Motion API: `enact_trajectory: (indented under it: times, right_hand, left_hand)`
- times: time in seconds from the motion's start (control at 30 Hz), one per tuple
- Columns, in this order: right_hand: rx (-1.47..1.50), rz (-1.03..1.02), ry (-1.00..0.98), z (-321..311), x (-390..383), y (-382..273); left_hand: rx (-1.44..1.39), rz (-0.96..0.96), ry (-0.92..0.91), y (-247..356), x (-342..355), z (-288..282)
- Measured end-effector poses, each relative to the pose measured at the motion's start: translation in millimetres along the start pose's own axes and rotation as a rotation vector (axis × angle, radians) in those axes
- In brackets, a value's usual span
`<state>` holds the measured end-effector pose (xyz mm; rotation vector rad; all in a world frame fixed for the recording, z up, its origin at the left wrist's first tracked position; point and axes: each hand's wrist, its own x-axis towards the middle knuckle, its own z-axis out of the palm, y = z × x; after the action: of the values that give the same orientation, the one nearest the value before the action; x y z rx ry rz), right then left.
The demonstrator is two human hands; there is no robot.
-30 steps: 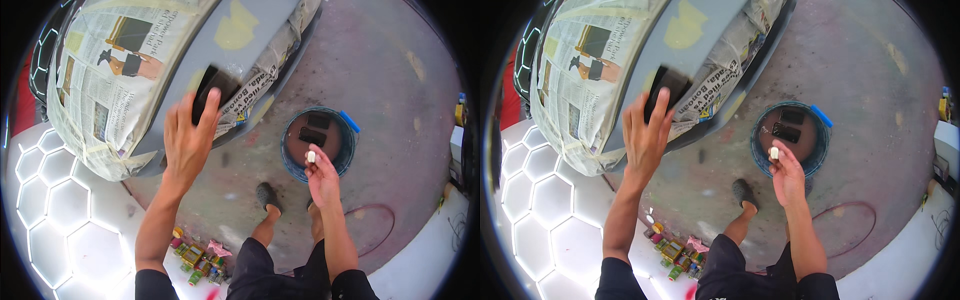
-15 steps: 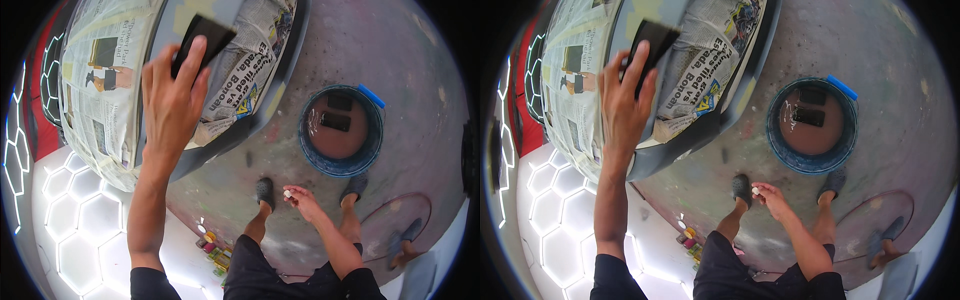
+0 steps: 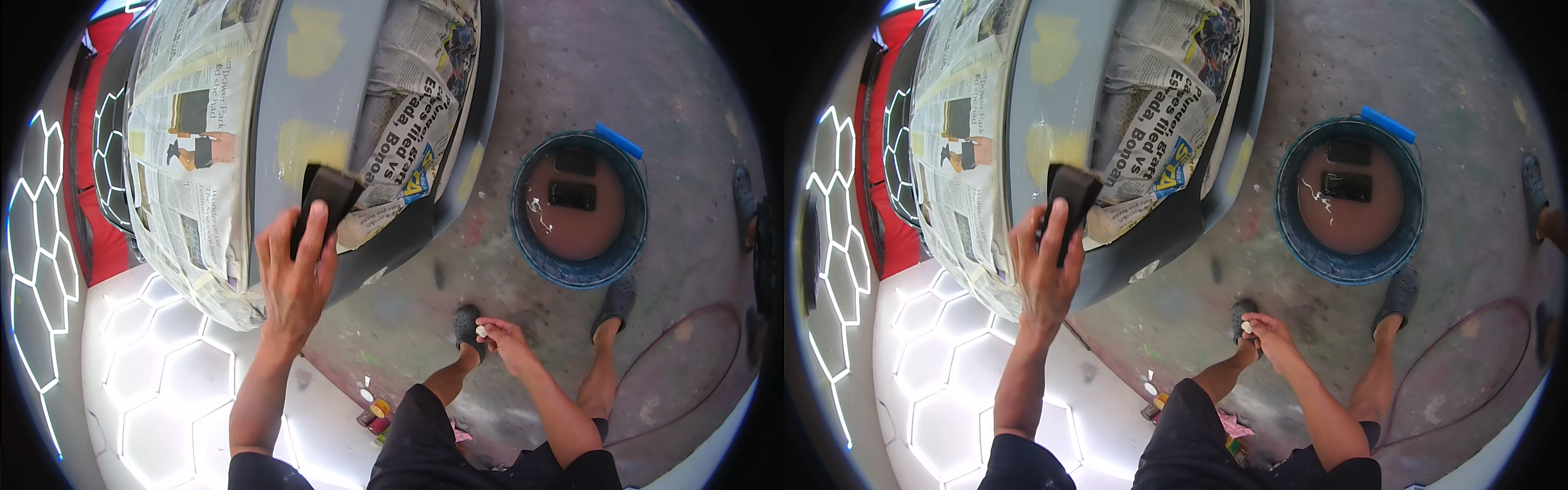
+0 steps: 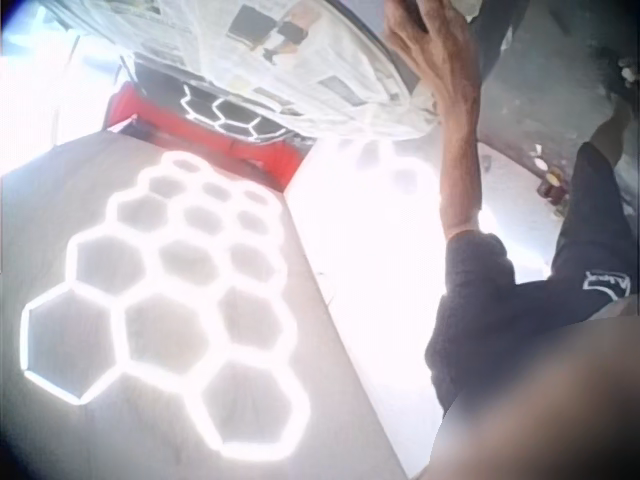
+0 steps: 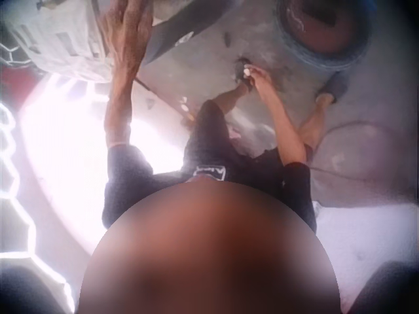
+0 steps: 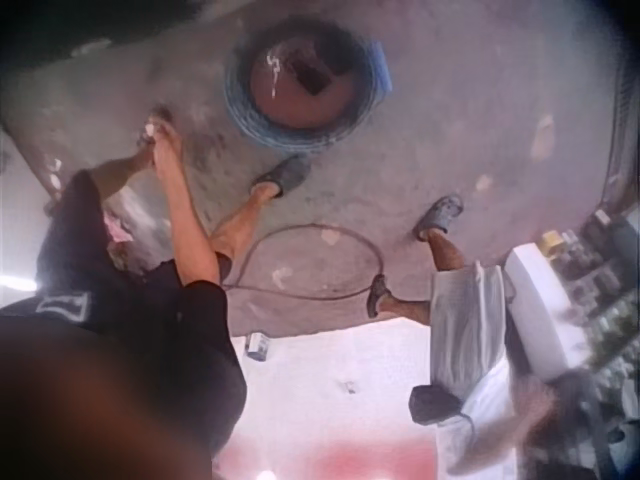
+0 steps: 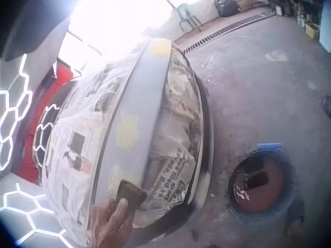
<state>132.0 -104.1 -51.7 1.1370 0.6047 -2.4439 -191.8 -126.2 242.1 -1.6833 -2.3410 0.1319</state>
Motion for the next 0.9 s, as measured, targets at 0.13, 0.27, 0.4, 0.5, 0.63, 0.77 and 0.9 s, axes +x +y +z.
enact_trajectory:
  times: [0.13, 0.27, 0.4, 0.5, 0.63, 0.77, 0.9]
  right_hand:
    - [0.0, -0.04, 0.012, 2, 5, 0]
    - [0.007, -0.055, -0.029, 0, 0, -5]
    - [-0.026, -0.001, 0.013, -5, -6, -10]
    - [-0.039, -0.023, -0.009, 1, -3, -12]
    - [-0.049, -0.013, -0.026, -1, -4, -12]
    - [-0.063, 0.017, 0.022, -8, -7, -18]
    - [-0.069, -0.027, -0.016, 1, 0, -16]
  left_hand:
    - [0.03, -0.008, 0.008, -1, 38, 6]
    - [0.023, -0.014, -0.005, 6, 51, 9]
    - [0.011, -0.032, 0.007, 4, 2, 6]
    - [0.014, -0.045, 0.004, 7, 52, 6]
    - [-0.017, -0.073, 0.015, 9, 60, 7]
    - [-0.017, -0.119, 0.061, -6, -16, 6]
    - [0.003, -0.12, 0.095, -9, 68, 8]
